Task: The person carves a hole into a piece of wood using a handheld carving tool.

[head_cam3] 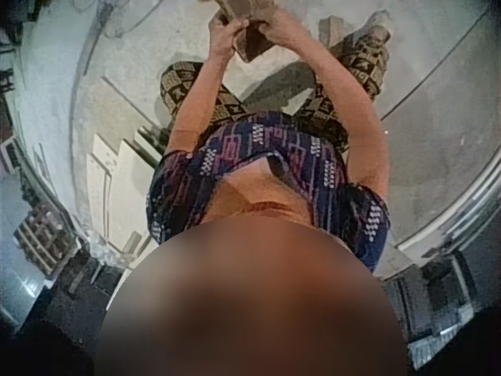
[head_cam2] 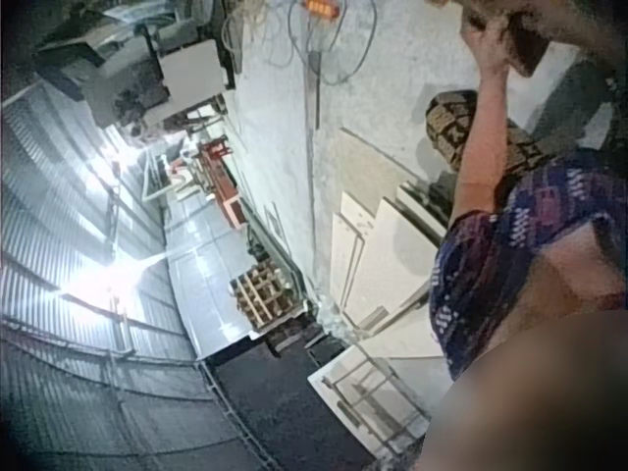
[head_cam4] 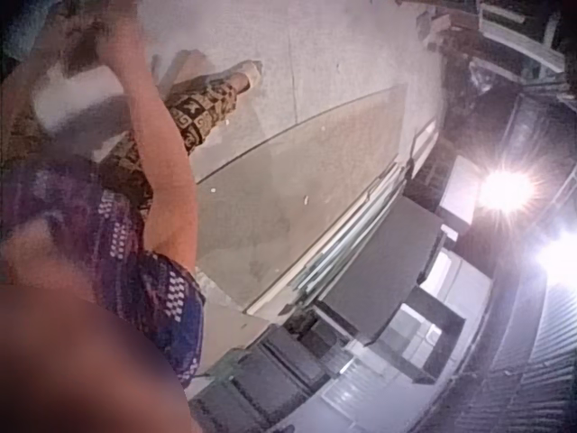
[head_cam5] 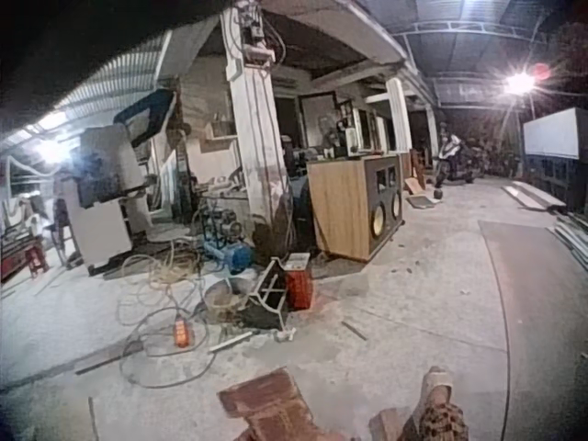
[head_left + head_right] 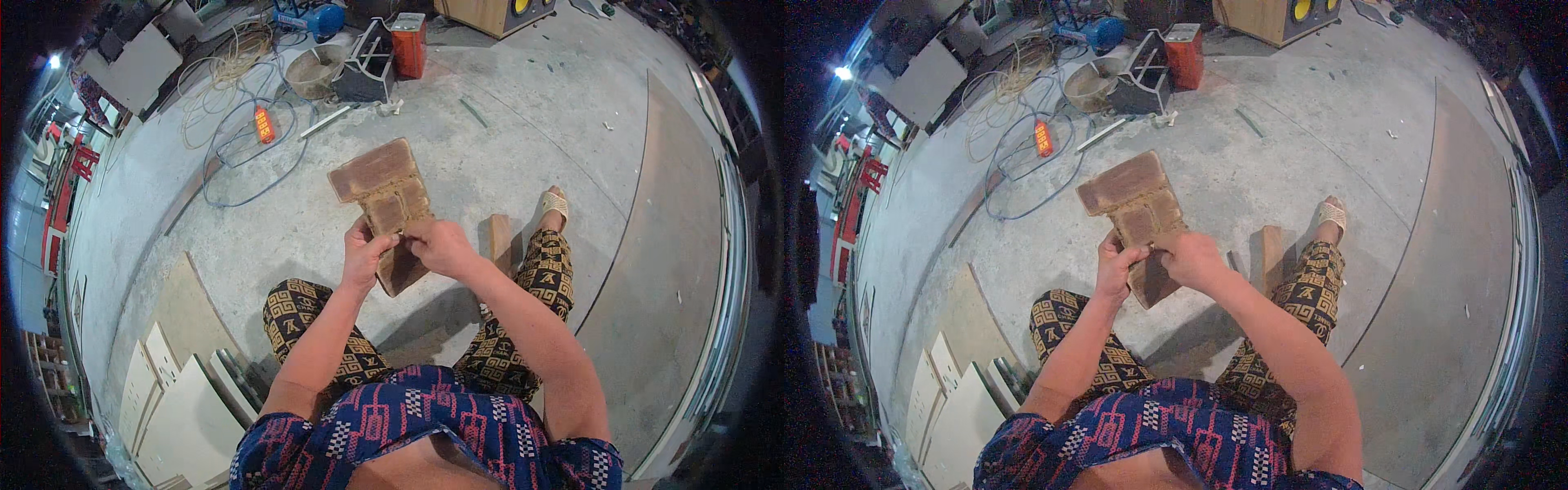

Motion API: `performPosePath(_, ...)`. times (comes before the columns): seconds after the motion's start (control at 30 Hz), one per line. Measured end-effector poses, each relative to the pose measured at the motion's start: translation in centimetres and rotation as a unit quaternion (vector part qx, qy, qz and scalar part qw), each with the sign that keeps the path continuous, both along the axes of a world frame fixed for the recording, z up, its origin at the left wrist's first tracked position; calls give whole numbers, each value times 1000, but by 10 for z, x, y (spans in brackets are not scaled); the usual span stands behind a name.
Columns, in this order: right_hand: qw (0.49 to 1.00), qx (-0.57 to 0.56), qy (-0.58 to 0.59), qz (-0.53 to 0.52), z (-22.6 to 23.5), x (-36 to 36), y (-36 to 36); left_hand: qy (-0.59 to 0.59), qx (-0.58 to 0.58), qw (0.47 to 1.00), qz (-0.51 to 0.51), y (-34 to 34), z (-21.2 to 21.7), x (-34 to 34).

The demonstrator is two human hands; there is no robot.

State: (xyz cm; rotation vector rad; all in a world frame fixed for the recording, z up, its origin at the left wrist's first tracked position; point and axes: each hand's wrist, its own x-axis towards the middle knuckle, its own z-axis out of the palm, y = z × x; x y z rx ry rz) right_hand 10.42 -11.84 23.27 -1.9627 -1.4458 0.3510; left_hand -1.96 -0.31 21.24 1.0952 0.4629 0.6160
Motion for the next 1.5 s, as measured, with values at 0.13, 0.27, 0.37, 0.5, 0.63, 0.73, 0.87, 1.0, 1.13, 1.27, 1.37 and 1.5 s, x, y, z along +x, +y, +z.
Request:
performPosePath(0.13,990,120,67,-12,-5,-4,4,-13,-44,999,-3,4,3,2)
performPosePath(0.27,983,163,53,-73,-1,-8,8,-31,-84,996,14,5,-1,4)
performPosePath(0.37,981,153,71,-95,0,-1,8,-22,-147,988,50,16,-11,2)
performPosePath(0.5,990,68,31,-121,11,18,-1,-85,-147,984,56,29,-8,-2)
performPosePath(0.63,974,47,-163,-149,7,22,-10,-90,-132,985,64,30,-8,-2)
performPosePath(0.73,980,164,-23,-112,19,8,-2,-49,-123,991,37,26,-8,-1)
performPosePath(0.87,986,163,0,-23,7,-6,2,-28,-64,997,39,11,-5,6)
performPosePath(1.0,996,-28,-90,-4,0,-8,1,0,-5,1000,18,2,0,9)
performPosePath(1.13,990,-3,-141,25,-4,-5,3,7,7,1000,20,3,-7,10)
performPosePath(1.27,985,63,-156,25,-11,-7,8,1,-16,999,43,2,-11,14)
performPosePath(1.37,984,84,-159,6,-20,-12,16,4,-75,993,88,-3,-14,16)
performPosePath(1.5,978,75,-158,-113,-33,4,36,-27,-95,982,159,-11,-25,21)
